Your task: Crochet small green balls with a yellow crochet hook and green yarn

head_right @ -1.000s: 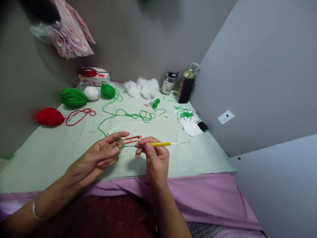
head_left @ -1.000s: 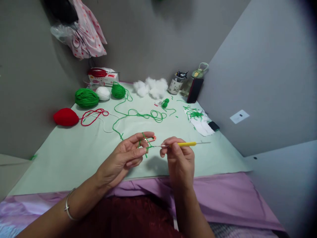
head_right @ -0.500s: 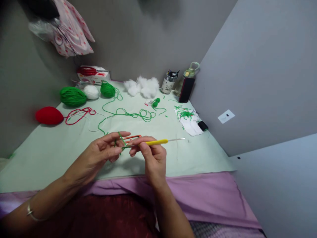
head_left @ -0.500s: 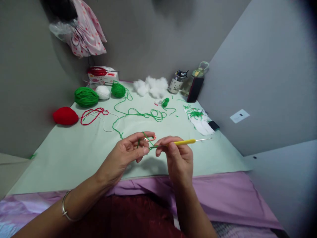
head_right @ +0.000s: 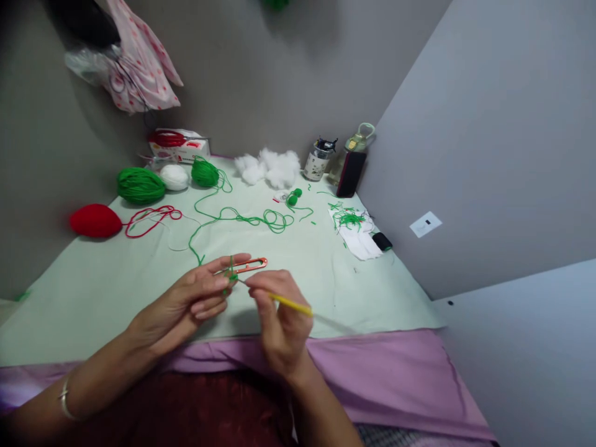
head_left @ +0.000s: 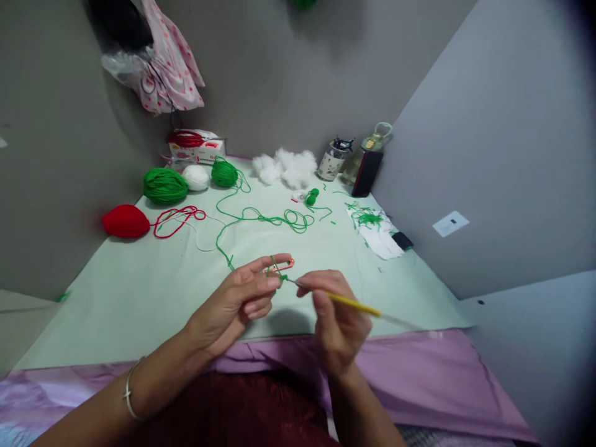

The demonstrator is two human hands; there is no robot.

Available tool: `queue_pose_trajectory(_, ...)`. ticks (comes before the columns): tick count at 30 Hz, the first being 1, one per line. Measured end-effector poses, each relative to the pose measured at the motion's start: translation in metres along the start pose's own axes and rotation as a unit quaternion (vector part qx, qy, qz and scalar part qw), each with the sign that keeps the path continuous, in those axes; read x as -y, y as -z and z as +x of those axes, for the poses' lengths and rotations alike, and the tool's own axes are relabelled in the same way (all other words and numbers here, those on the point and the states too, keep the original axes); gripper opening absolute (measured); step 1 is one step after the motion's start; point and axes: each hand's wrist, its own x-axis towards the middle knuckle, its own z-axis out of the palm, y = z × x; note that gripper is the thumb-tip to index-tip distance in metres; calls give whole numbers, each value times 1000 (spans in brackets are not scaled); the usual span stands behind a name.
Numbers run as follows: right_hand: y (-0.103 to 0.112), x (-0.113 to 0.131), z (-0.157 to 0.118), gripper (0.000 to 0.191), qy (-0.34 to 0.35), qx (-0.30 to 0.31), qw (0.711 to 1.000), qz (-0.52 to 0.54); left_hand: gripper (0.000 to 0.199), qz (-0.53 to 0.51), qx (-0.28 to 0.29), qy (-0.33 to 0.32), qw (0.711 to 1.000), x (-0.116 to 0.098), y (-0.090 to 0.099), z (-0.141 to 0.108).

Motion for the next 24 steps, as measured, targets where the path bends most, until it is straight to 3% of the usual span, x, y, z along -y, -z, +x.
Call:
queue_pose_trajectory(2, -2, 0, 5, 23, -86, -13, 990, 113, 39, 1, -11, -19, 1000, -1, -1, 0)
queue_pose_trajectory(5, -6, 1, 10, 18, -105, -1, 985, 139, 40, 36, -19, -51, 998, 1, -2, 0)
queue_pose_trajectory(10, -8, 3, 6, 22, -67, -1, 995, 68, 35, 89, -37, -84, 992, 6, -1, 0)
queue_pose_trajectory(13, -9, -1, -2, 29, 15, 19, 999, -44, 35, 63, -56, -94, 992, 8, -1, 1)
queue_pose_trajectory(15, -9, -4, -5, 36, 77, 32, 989, -118, 39, 24, -51, -72, 996, 9, -1, 2)
queue_pose_trajectory(17, -6, -7, -6, 37, 83, 31, 989, -118, 41, -15, -29, -27, 999, 9, 1, 2)
queue_pose_trajectory(20, 0, -8, 0, 23, -42, -20, 999, 11, 32, -47, -7, 7, 999, 6, 4, 3)
queue_pose_trajectory(22, 2, -8, 6, 19, -121, -57, 985, 105, 25, -47, -6, -4, 999, 4, 4, 2)
queue_pose_trajectory(24, 2, -7, 9, 19, -153, -56, 972, 170, 26, -31, -5, -13, 999, 4, 2, 2)
